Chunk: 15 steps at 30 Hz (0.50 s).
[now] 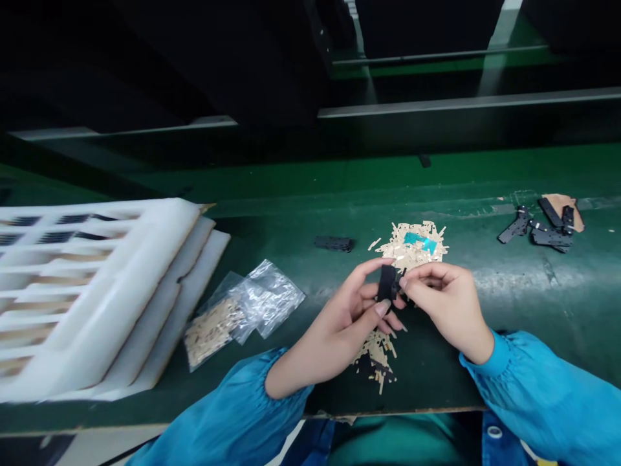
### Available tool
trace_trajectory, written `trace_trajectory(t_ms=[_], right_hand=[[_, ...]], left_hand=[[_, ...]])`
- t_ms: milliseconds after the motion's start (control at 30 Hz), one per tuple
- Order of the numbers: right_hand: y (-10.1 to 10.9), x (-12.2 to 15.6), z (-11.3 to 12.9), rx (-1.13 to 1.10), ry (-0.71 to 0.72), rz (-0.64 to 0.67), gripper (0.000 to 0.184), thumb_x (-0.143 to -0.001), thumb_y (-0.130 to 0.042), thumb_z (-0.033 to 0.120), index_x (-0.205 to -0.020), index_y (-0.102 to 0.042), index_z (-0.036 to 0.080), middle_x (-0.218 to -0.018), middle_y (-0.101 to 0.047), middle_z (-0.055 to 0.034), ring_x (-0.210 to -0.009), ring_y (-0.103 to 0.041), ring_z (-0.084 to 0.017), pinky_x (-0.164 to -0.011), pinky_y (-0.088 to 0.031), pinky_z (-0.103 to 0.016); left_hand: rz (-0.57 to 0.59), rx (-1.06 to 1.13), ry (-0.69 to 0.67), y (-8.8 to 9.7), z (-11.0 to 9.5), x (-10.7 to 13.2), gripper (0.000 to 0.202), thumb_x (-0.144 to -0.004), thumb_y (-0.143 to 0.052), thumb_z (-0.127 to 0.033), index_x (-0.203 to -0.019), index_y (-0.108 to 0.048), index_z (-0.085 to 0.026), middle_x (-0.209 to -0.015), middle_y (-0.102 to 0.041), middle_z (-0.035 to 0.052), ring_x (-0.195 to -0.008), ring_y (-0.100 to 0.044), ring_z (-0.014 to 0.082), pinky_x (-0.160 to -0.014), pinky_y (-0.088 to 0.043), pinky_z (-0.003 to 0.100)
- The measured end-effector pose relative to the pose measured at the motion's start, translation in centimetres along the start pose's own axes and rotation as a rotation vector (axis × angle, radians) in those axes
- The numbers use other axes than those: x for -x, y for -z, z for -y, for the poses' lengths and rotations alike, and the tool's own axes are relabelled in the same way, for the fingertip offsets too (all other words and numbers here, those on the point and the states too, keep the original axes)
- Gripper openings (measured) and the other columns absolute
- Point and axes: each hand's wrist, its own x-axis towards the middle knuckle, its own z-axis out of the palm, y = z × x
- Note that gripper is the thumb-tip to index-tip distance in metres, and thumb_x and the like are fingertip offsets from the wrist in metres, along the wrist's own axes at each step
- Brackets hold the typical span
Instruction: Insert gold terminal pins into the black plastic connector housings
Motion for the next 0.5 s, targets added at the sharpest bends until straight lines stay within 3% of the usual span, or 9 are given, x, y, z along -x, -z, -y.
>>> trace_trajectory(t_ms=[500], right_hand=[[-0.18,0.21,0.07,0.03,-0.017,0.025,0.011,-0.075,-0.08,0.029,-0.072,-0.076,0.019,-0.062,-0.073,-0.0025,-0.054,-0.068,-0.016,-0.053,-0.057,-0.027]], left_hand=[[0.002,-0.103,-0.006,-0.3,-0.57,0.27,0.052,-0.101,-0.044,-0.013,-0.151,-0.034,-0.026,-0.105,-0.064,0.0076,-0.083,-0.071,0.0169,-0.075,-0.061,0.031]])
